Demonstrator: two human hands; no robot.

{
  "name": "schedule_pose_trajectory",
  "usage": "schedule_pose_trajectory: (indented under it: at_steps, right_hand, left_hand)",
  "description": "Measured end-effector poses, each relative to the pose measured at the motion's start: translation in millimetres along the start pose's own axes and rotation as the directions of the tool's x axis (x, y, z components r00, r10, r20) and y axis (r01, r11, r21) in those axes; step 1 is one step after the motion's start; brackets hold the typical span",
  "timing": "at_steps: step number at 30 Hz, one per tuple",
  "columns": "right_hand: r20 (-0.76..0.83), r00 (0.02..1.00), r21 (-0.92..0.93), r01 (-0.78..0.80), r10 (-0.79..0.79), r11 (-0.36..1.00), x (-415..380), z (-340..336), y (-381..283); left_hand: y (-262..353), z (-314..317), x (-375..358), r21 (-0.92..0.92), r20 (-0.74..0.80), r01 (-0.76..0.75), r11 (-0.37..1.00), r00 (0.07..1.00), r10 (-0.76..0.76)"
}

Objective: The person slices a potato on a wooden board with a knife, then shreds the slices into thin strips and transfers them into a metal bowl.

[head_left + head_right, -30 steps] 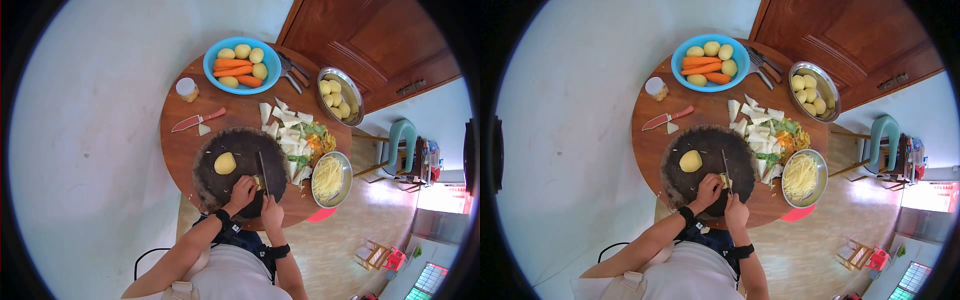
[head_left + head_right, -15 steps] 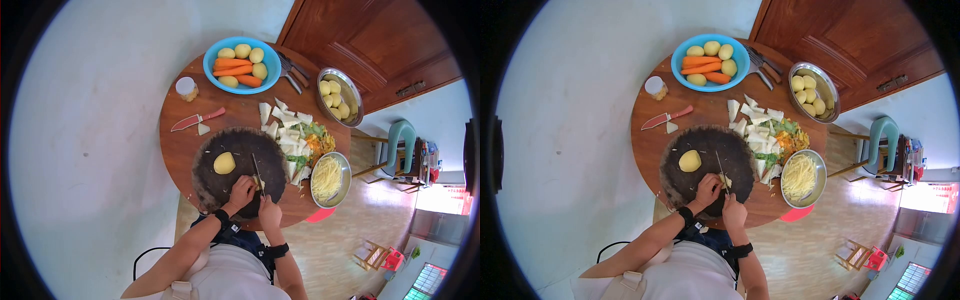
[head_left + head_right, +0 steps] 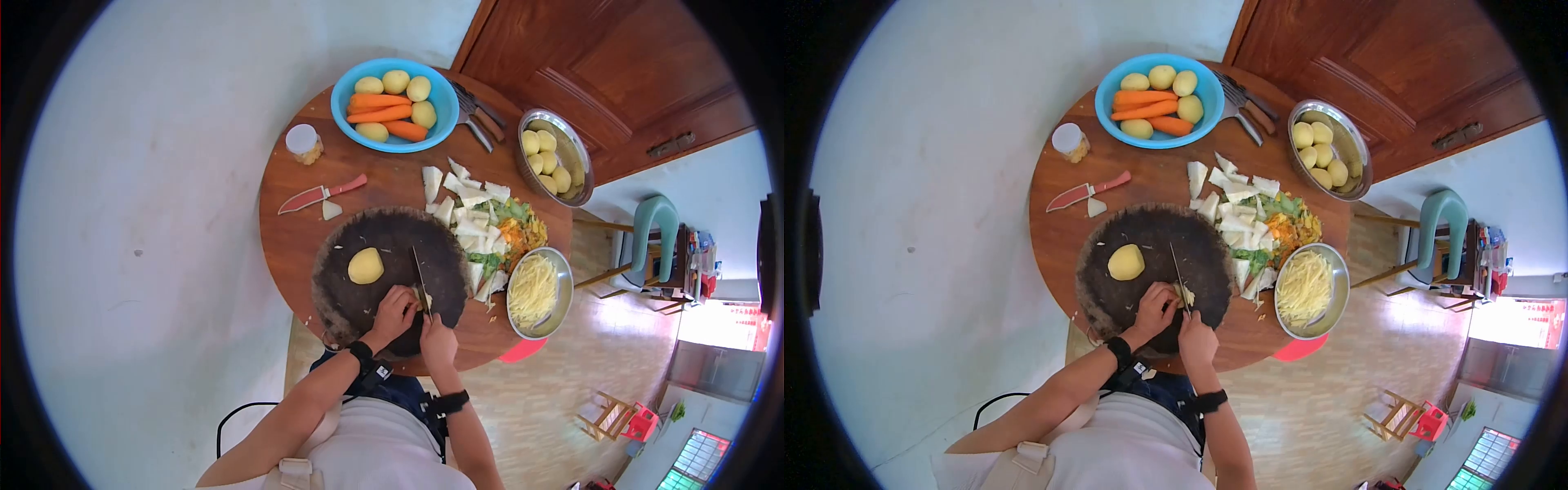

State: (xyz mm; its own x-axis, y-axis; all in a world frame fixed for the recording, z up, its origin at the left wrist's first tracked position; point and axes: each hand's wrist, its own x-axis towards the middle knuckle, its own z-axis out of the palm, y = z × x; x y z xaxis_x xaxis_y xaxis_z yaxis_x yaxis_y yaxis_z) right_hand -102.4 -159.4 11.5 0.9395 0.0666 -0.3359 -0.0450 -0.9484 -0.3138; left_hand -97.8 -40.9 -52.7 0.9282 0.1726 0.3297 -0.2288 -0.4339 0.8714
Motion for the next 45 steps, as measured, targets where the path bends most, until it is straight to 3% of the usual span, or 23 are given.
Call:
schedule_pose_trajectory:
  at_steps: [18, 28, 34, 43, 45]
  right_hand:
    - [-0.08, 0.994, 0.045, 0.077, -0.073, 0.996, -3.3, -2.5, 5.0]
    - [0.021, 0.999, -0.048, 0.036, -0.035, 0.998, -16.0, 2.7, 0.2]
    - [-0.044, 0.998, -0.036, 0.049, -0.05, 0.998, 2.3, 7.1, -4.1]
    - [0.032, 0.999, -0.035, 0.018, -0.017, 0.999, 1.8, 4.5, -11.1]
    - [-0.025, 0.999, -0.026, 0.039, -0.04, 0.999, 15.0, 11.0, -18.9]
  left_hand:
    - [5.5, -10.0, -0.8, 0.11, 0.045, -0.061, 0.992, 0.997, 0.057]
    - [3.4, -8.1, -3.5, 0.048, 0.052, -0.002, 0.999, 0.999, -0.001]
    - [5.5, -9.5, -4.3, 0.038, 0.056, -0.014, 0.999, 0.998, 0.012]
    - [4.8, -11.5, -4.3, 0.029, 0.038, 0.004, 1.0, 0.999, -0.005]
    - [3.7, -10.9, -3.1, 0.041, 0.053, -0.006, 0.999, 0.999, 0.004]
